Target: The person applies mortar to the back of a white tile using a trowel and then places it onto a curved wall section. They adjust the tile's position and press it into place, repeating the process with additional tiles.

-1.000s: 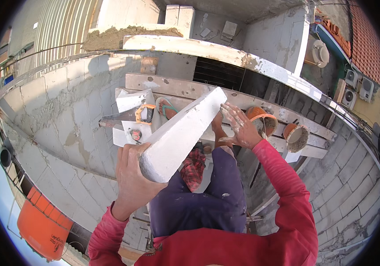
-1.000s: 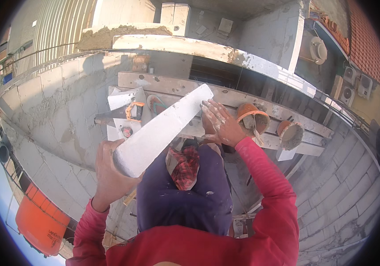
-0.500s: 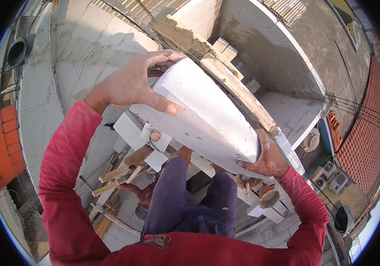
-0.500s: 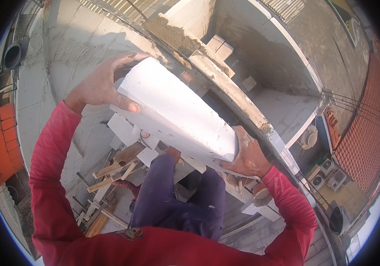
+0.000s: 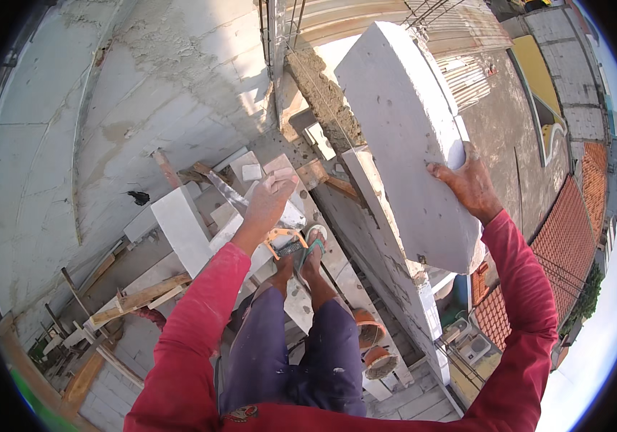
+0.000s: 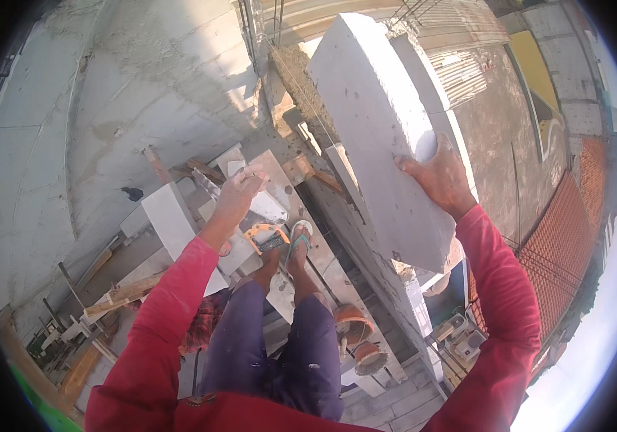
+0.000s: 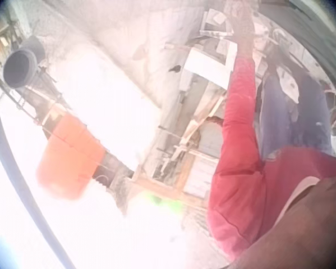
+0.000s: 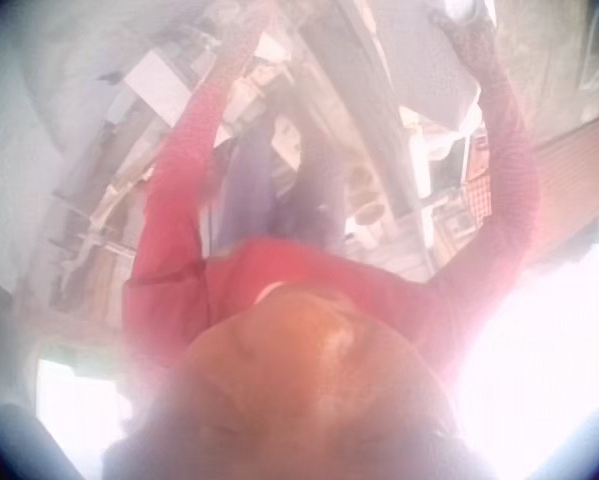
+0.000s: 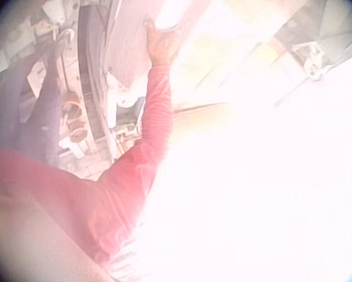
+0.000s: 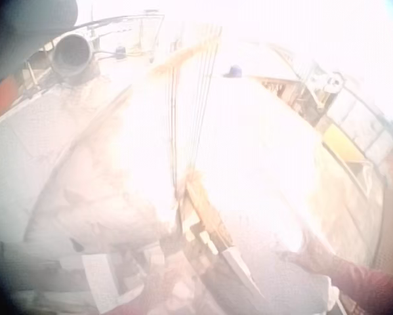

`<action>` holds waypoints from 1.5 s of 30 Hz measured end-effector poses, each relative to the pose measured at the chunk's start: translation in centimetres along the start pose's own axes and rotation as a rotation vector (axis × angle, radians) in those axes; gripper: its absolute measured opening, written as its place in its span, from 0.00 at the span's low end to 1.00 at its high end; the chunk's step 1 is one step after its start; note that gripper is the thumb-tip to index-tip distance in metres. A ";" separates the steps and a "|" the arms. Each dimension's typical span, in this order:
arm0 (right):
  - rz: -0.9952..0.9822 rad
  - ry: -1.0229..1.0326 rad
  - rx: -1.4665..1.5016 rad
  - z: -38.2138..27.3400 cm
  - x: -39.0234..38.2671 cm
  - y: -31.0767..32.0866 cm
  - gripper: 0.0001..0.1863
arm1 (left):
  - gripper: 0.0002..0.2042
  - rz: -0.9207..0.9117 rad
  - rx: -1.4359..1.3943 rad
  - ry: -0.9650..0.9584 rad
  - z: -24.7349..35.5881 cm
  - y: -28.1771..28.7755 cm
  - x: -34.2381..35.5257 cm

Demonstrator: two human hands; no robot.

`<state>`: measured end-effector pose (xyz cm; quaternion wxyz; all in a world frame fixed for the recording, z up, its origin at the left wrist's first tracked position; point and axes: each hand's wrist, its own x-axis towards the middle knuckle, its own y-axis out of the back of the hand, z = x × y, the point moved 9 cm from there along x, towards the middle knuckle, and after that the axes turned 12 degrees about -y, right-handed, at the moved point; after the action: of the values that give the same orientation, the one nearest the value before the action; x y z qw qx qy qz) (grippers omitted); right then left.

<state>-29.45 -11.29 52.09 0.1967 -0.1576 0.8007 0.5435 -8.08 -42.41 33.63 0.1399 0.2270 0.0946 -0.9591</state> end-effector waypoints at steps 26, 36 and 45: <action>0.267 0.113 -0.385 -6.5 31.6 -20.2 0.54 | 0.21 0.037 -0.031 0.060 -15.8 2.7 1.7; 0.277 0.166 -0.251 -5.5 32.8 -23.0 0.51 | 0.25 -0.140 0.041 0.018 -17.2 -0.8 5.8; 0.290 0.241 -0.209 -5.2 33.6 -25.6 0.52 | 0.25 -0.230 0.034 0.152 -21.0 -4.5 13.9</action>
<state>-47.62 -26.61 16.79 0.0020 -0.1240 0.7720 0.6234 -12.82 -36.16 9.31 0.0176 0.2889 0.1142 -0.9504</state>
